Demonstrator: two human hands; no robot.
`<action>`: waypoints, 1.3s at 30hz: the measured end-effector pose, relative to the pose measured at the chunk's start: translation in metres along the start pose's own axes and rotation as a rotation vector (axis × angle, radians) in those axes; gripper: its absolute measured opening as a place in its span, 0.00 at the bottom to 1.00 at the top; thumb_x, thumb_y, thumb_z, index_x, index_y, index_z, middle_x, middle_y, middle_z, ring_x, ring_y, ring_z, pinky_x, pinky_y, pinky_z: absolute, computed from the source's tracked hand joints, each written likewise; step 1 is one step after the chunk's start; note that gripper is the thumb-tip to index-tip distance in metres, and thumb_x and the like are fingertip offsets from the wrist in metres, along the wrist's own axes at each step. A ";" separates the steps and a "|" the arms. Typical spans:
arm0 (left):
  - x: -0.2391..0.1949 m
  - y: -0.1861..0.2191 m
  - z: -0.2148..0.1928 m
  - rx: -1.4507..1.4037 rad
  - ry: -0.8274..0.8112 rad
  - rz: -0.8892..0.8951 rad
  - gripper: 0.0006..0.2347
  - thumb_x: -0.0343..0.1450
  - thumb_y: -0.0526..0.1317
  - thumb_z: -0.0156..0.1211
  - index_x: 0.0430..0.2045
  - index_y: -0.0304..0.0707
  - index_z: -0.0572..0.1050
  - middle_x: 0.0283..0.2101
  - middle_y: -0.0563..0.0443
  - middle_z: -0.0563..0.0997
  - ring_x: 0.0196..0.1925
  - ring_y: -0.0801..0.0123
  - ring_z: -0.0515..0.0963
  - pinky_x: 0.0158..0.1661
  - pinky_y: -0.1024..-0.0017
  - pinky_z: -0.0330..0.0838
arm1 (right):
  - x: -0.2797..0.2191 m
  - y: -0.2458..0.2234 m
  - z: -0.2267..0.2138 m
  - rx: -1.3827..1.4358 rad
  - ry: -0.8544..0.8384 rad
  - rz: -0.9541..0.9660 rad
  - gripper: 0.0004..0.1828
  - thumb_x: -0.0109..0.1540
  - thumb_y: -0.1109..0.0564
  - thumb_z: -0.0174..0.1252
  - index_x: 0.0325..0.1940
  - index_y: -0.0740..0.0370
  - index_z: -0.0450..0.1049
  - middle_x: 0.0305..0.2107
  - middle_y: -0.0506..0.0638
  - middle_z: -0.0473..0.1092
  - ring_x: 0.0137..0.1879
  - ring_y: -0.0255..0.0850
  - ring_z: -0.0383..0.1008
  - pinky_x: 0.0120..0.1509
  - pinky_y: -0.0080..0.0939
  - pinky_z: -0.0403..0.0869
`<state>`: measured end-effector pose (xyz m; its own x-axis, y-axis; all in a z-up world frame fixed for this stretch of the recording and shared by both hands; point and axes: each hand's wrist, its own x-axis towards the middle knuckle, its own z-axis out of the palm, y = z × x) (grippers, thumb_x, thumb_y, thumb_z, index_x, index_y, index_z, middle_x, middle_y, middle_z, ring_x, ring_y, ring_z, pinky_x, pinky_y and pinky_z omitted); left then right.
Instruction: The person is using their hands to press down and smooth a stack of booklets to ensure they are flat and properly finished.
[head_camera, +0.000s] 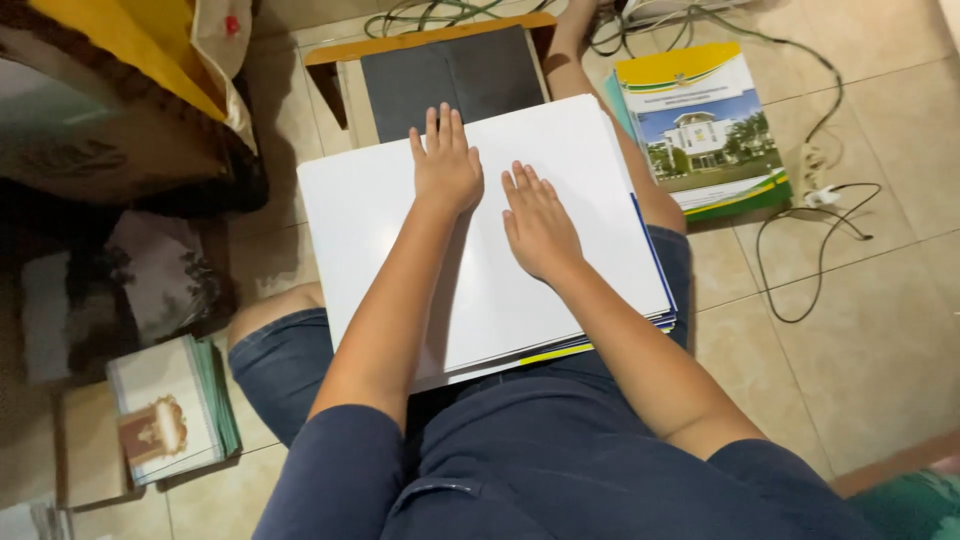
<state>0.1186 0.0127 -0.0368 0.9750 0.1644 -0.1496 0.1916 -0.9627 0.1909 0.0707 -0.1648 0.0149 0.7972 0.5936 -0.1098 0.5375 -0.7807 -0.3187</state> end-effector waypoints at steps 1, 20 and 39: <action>-0.015 0.003 -0.002 -0.001 0.002 -0.002 0.27 0.79 0.46 0.27 0.74 0.31 0.46 0.79 0.40 0.43 0.81 0.53 0.38 0.73 0.44 0.31 | 0.000 -0.001 -0.001 -0.001 0.000 -0.002 0.30 0.72 0.55 0.37 0.78 0.68 0.51 0.75 0.64 0.46 0.82 0.51 0.42 0.83 0.52 0.39; -0.098 0.006 0.017 0.015 0.044 0.154 0.28 0.76 0.48 0.32 0.74 0.39 0.53 0.77 0.38 0.52 0.78 0.48 0.50 0.70 0.46 0.44 | -0.004 0.022 0.010 0.071 0.043 -0.045 0.31 0.72 0.53 0.41 0.79 0.64 0.50 0.76 0.63 0.45 0.82 0.50 0.41 0.83 0.50 0.41; -0.072 0.017 0.000 -0.120 0.117 0.010 0.28 0.75 0.45 0.35 0.72 0.32 0.56 0.76 0.38 0.56 0.78 0.51 0.51 0.71 0.53 0.41 | -0.042 0.354 0.093 -0.103 0.203 0.355 0.25 0.58 0.57 0.68 0.58 0.63 0.75 0.49 0.57 0.71 0.60 0.54 0.73 0.59 0.52 0.76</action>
<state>0.0521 -0.0154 -0.0226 0.9821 0.1852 -0.0343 0.1867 -0.9330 0.3075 0.2018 -0.4481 -0.1809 0.9704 0.2415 -0.0048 0.2358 -0.9514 -0.1980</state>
